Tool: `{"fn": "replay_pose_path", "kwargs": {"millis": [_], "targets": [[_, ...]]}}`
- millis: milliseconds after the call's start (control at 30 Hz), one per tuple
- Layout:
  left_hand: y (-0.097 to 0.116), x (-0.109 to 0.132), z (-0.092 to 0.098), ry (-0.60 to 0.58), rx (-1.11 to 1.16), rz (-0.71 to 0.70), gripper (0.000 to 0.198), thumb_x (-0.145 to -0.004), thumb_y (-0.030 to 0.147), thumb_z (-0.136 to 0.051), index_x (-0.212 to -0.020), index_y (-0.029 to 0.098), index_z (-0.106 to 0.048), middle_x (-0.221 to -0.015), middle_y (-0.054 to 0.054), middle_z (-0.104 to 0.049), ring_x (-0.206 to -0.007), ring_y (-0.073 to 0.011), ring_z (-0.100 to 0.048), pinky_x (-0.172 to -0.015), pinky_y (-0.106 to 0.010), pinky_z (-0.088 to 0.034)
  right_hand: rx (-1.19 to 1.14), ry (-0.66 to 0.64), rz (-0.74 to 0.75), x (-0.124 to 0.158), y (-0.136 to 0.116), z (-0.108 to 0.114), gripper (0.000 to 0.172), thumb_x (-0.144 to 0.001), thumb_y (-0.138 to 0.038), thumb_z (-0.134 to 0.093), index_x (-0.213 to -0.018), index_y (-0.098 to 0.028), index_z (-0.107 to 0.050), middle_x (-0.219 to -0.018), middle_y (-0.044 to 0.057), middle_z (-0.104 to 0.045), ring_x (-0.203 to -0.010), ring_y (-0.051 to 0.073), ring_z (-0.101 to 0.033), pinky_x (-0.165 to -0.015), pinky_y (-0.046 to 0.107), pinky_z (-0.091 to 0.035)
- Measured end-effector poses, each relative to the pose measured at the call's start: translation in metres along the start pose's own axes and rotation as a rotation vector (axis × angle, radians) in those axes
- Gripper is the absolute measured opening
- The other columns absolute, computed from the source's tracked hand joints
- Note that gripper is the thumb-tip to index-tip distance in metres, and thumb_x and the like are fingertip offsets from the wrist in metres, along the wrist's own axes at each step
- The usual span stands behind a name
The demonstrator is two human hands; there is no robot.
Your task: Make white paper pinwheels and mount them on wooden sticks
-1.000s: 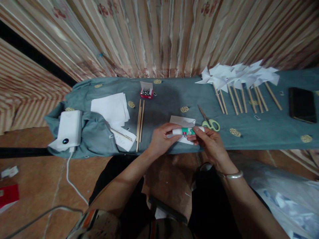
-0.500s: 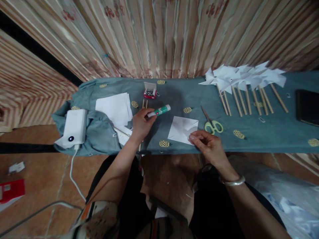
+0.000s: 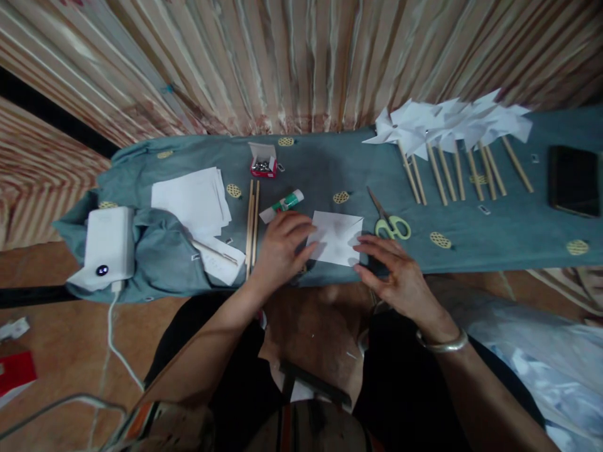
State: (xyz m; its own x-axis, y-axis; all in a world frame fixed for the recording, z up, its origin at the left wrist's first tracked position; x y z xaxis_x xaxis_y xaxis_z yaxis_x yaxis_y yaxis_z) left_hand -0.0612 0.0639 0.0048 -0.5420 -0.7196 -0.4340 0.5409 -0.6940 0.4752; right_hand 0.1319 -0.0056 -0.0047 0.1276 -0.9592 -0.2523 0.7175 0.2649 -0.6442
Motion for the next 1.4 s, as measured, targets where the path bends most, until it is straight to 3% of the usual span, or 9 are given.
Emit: {"fn": "replay_pose_path", "kwargs": {"millis": [100, 233, 533, 767, 967, 1233, 1400], "targets": [[0.031, 0.01, -0.027, -0.121, 0.107, -0.099, 0.022, -0.088, 0.03, -0.064, -0.105, 0.017, -0.066, -0.11, -0.009, -0.068, -0.108, -0.0232, -0.057, -0.092, -0.04, -0.049, 0.031, -0.076, 0.026, 0.003, 0.0, -0.006, 0.032, -0.084, -0.03, -0.066, -0.115, -0.022, -0.064, -0.131, 0.011, -0.062, -0.121, 0.029, -0.058, -0.105, 0.05, -0.045], [0.039, 0.013, -0.042, -0.168, 0.026, -0.094, 0.021, -0.089, 0.028, -0.063, -0.105, 0.014, -0.066, -0.105, -0.01, -0.068, -0.104, -0.024, -0.058, -0.087, -0.039, -0.051, 0.047, -0.11, 0.019, 0.004, 0.0, -0.009, 0.031, -0.085, -0.028, -0.065, -0.115, -0.022, -0.064, -0.132, 0.011, -0.06, -0.123, 0.029, -0.056, -0.106, 0.049, -0.044], [0.046, 0.013, -0.037, -0.142, -0.032, -0.146, 0.015, -0.095, 0.019, -0.052, -0.096, 0.013, -0.065, -0.094, -0.007, -0.069, -0.092, -0.0188, -0.062, -0.08, -0.032, -0.051, -0.02, -0.086, -0.012, 0.004, 0.002, -0.006, 0.032, -0.084, -0.027, -0.065, -0.116, -0.023, -0.063, -0.133, 0.01, -0.06, -0.124, 0.028, -0.055, -0.106, 0.049, -0.044], [0.05, 0.024, -0.035, -0.161, 0.035, -0.126, 0.016, -0.096, 0.024, -0.051, -0.094, 0.016, -0.065, -0.092, -0.006, -0.071, -0.091, -0.019, -0.063, -0.079, -0.035, -0.047, -0.188, -0.075, -0.077, 0.006, 0.004, -0.007, 0.016, -0.081, -0.029, -0.07, -0.096, -0.026, -0.069, -0.136, 0.008, -0.057, -0.128, 0.029, -0.052, -0.107, 0.051, -0.043], [0.053, 0.029, -0.034, -0.158, 0.105, -0.135, 0.016, -0.095, 0.02, -0.05, -0.092, 0.014, -0.065, -0.091, -0.006, -0.07, -0.089, -0.0183, -0.061, -0.079, -0.033, -0.051, -0.282, -0.096, -0.147, 0.004, 0.009, -0.016, 0.004, -0.081, -0.03, -0.07, -0.084, -0.027, -0.072, -0.133, 0.005, -0.06, -0.126, 0.029, -0.054, -0.109, 0.055, -0.039], [0.055, 0.031, -0.03, -0.185, 0.048, -0.166, 0.014, -0.095, 0.017, -0.049, -0.093, 0.013, -0.063, -0.092, -0.007, -0.068, -0.086, -0.0175, -0.062, -0.077, -0.031, -0.054, -0.365, -0.129, -0.155, -0.002, 0.006, -0.016, 0.004, -0.082, -0.029, -0.07, -0.083, -0.027, -0.073, -0.13, 0.005, -0.061, -0.122, 0.027, -0.057, -0.107, 0.05, -0.042], [0.054, 0.032, -0.032, -0.222, 0.001, -0.159, 0.014, -0.094, 0.014, -0.049, -0.099, 0.013, -0.062, -0.096, -0.008, -0.068, -0.09, -0.0188, -0.062, -0.079, -0.033, -0.055, -0.268, -0.079, -0.142, -0.006, 0.0, -0.018, 0.007, -0.084, -0.03, -0.068, -0.081, -0.026, -0.073, -0.131, 0.005, -0.061, -0.123, 0.028, -0.056, -0.106, 0.051, -0.042]]}}
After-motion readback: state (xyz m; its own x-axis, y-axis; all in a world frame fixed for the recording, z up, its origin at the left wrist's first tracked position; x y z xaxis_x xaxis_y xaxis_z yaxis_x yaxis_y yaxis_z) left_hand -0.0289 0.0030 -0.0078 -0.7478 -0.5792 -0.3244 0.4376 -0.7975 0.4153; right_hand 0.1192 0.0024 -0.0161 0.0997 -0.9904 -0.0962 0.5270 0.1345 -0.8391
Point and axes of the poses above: each hand's wrist, its own x-axis away from the middle knuckle, its own z-axis out of the back of the hand, y = z × x, the point moved 7 cm from there along -x, towards the middle knuckle
